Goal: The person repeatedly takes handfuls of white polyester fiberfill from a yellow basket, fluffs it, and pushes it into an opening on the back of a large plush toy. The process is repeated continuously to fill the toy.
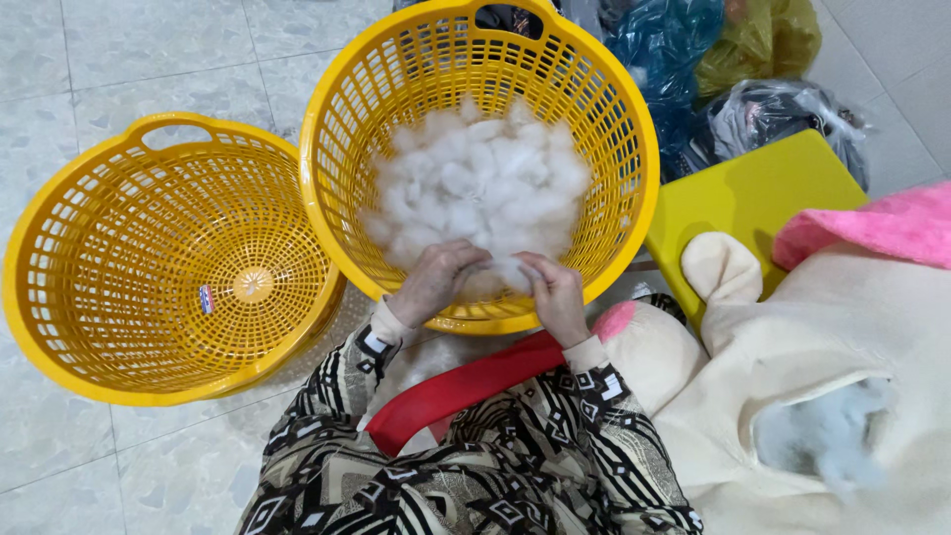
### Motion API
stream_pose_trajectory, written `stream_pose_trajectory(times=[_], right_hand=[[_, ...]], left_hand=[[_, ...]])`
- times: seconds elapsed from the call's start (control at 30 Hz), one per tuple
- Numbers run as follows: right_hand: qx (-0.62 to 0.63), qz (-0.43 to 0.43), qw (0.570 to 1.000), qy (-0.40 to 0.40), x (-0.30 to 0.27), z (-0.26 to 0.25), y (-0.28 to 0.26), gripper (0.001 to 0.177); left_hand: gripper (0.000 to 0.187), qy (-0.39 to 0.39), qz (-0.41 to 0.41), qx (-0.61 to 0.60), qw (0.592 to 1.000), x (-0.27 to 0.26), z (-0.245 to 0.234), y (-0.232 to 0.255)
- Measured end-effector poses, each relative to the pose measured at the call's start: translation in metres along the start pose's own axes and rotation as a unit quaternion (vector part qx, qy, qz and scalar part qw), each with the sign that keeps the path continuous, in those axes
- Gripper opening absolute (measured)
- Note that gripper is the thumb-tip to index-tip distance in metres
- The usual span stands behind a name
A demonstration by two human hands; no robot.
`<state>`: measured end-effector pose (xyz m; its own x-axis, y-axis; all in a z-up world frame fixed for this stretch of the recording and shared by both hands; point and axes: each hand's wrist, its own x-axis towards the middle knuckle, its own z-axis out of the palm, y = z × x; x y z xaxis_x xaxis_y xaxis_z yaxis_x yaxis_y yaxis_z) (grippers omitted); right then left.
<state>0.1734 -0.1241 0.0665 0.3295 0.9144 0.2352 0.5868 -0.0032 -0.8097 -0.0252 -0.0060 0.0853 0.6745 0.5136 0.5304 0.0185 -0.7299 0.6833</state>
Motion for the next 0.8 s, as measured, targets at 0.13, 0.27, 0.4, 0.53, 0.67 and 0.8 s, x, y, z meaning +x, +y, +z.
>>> stream_pose_trajectory(times=[0.13, 0.27, 0.4, 0.53, 0.67, 0.8], right_hand=[[0.146, -0.028, 0.964, 0.22, 0.011, -0.037, -0.024, 0.02], [-0.06, -0.25, 0.884, 0.391, 0.015, -0.063, -0.059, 0.043], [-0.21, -0.267, 0.916, 0.212, 0.061, -0.051, -0.072, 0.063], [-0.424, 0.055, 0.879, -0.209, 0.062, -0.031, -0.054, 0.101], [-0.425, -0.007, 0.89, -0.165, 0.011, -0.034, -0.049, 0.08], [-0.413, -0.07, 0.894, -0.157, -0.044, -0.059, -0.095, 0.073]], left_hand=[[0.017, 0.248, -0.041, -0.016, 0.968, -0.023, -0.03, 0.012], [0.034, 0.428, 0.123, 0.129, 0.886, -0.028, -0.058, 0.005], [0.052, 0.251, 0.078, 0.24, 0.935, 0.009, -0.05, -0.051], [0.098, -0.079, -0.138, 0.409, 0.899, 0.017, -0.018, -0.085], [0.097, -0.124, -0.137, 0.331, 0.925, 0.025, -0.001, -0.067], [0.092, -0.072, -0.01, 0.276, 0.958, 0.041, -0.008, -0.006]])
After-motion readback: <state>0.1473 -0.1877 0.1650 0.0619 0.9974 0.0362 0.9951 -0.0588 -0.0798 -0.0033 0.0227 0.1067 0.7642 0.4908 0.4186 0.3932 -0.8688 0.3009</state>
